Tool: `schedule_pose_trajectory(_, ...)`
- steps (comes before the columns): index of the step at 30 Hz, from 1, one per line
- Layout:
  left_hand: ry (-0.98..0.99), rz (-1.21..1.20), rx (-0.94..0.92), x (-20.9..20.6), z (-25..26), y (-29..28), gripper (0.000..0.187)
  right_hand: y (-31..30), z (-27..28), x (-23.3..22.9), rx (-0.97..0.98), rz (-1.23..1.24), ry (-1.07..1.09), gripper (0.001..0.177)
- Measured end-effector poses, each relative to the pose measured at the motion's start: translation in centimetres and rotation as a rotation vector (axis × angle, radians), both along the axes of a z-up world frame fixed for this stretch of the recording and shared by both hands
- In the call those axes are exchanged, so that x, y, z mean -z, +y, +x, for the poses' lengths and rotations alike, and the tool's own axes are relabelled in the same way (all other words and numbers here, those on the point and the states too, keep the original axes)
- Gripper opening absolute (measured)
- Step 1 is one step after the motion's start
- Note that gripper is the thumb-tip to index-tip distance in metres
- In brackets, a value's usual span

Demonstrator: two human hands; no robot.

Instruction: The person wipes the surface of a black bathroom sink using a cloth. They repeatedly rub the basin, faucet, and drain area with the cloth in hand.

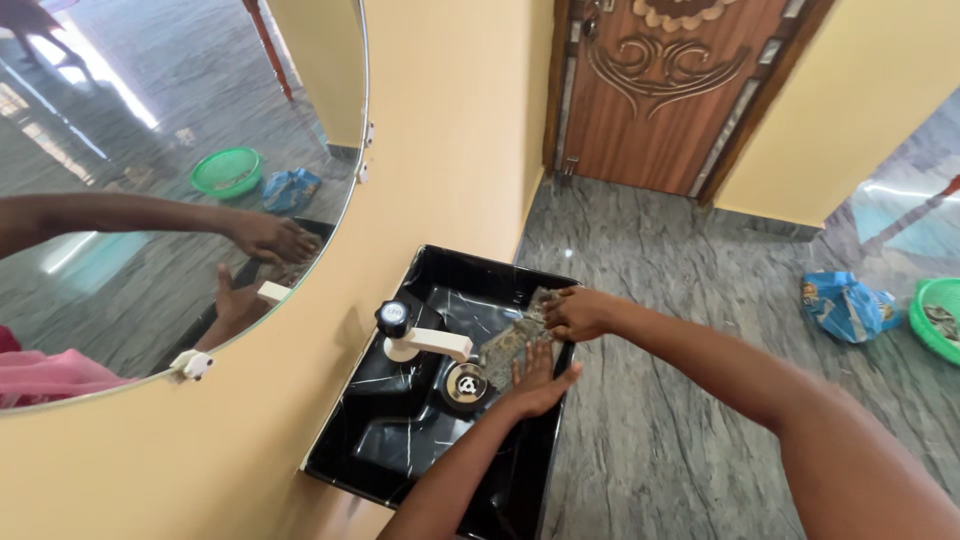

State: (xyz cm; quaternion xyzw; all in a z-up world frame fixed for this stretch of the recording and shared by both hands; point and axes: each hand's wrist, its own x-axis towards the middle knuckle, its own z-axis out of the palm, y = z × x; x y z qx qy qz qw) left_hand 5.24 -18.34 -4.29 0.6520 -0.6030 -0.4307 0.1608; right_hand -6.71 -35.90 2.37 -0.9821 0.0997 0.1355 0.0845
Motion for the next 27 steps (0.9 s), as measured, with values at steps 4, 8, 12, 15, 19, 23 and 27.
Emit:
schedule_pose_trajectory(4,0.058,0.038,0.057,-1.4,-0.1,2.7,0.122,4.7,-2.0,-0.4,0.124,0.024,-0.217,0.042)
schedule_pose_trajectory(8,0.054,0.124,0.206,-3.4,0.7,7.9,0.132,11.1,-2.7,-1.2,0.110,0.077,-0.324,0.041)
schedule_pose_trajectory(12,-0.033,0.268,0.368,-6.4,1.8,14.3,0.144,18.7,-3.0,-2.2,0.080,0.119,-0.381,0.037)
schedule_pose_trajectory(15,-0.107,0.241,0.525,-8.7,2.0,19.7,0.137,25.4,-3.0,-2.5,0.062,0.134,-0.406,0.033)
schedule_pose_trajectory(19,-0.429,0.018,0.464,-11.0,2.3,26.8,0.113,33.7,-1.8,-2.0,0.187,0.107,-0.321,0.039)
schedule_pose_trajectory(23,-0.551,-0.070,0.319,-11.9,5.9,29.6,0.113,34.5,1.7,-0.5,0.342,0.200,0.069,0.059)
schedule_pose_trajectory(27,-0.590,-0.127,0.161,-11.0,12.0,32.6,0.101,34.0,8.0,2.5,0.459,0.526,0.057,0.074)
